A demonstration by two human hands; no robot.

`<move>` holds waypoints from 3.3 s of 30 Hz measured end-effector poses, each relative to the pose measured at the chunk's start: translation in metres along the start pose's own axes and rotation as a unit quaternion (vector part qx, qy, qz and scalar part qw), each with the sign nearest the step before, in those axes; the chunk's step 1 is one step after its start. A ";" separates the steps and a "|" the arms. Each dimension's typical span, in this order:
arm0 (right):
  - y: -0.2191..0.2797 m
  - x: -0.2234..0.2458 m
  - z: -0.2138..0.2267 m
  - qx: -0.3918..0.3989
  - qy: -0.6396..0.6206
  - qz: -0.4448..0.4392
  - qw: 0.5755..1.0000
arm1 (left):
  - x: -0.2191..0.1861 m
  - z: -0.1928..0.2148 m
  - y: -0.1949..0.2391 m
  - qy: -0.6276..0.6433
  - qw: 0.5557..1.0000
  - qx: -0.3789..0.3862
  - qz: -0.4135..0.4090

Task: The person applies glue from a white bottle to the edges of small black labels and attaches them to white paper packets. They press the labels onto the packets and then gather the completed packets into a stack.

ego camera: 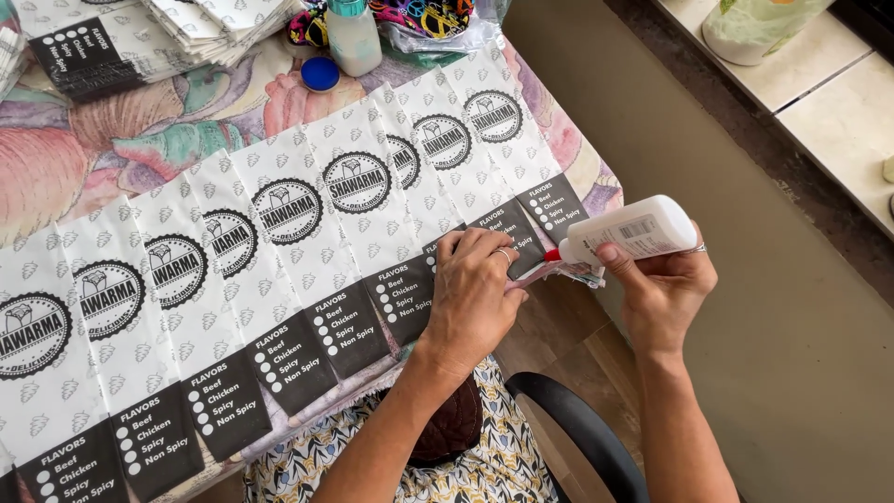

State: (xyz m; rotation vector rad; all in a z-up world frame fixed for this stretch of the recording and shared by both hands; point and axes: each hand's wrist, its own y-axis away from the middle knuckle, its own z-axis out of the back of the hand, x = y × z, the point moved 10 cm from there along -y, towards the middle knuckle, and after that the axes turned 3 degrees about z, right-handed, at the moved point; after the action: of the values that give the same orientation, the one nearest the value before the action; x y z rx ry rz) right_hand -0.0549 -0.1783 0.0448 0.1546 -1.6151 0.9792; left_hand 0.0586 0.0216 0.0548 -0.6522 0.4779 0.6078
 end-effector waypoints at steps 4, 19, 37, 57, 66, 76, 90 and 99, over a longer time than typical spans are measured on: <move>0.014 0.007 -0.017 0.000 -0.019 -0.028 0.999 | -0.003 0.001 0.000 -0.001 1.000 -0.003 0.003; 0.009 -0.021 0.011 -0.047 -0.038 0.028 0.998 | 0.006 -0.003 -0.003 0.003 0.997 -0.067 0.047; 0.022 -0.027 -0.016 -0.023 -0.051 -0.036 0.998 | 0.017 -0.009 -0.003 0.015 0.997 -0.040 0.057; 0.033 -0.007 -0.045 0.009 -0.070 -0.021 0.997 | 0.029 0.048 0.044 -0.018 0.999 0.009 0.047; 0.045 0.040 -0.086 0.078 -0.049 -0.027 0.995 | 0.022 0.052 0.047 -0.030 0.998 0.021 0.052; 0.039 0.007 -0.050 0.034 0.001 -0.001 0.999 | 0.025 0.047 0.050 -0.024 0.999 -0.007 0.043; 0.037 0.007 -0.031 -0.007 -0.037 0.029 0.999 | 0.030 0.042 0.048 -0.018 0.995 -0.076 0.054; 0.058 0.000 -0.074 0.050 -0.046 -0.037 0.997 | 0.031 0.045 0.045 -0.015 0.996 -0.057 0.063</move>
State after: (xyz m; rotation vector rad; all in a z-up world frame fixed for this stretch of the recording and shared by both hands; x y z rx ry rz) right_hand -0.0329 -0.0924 0.0134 0.3287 -1.6331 1.0086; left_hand 0.0617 0.0929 0.0495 -0.7242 0.4605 0.7683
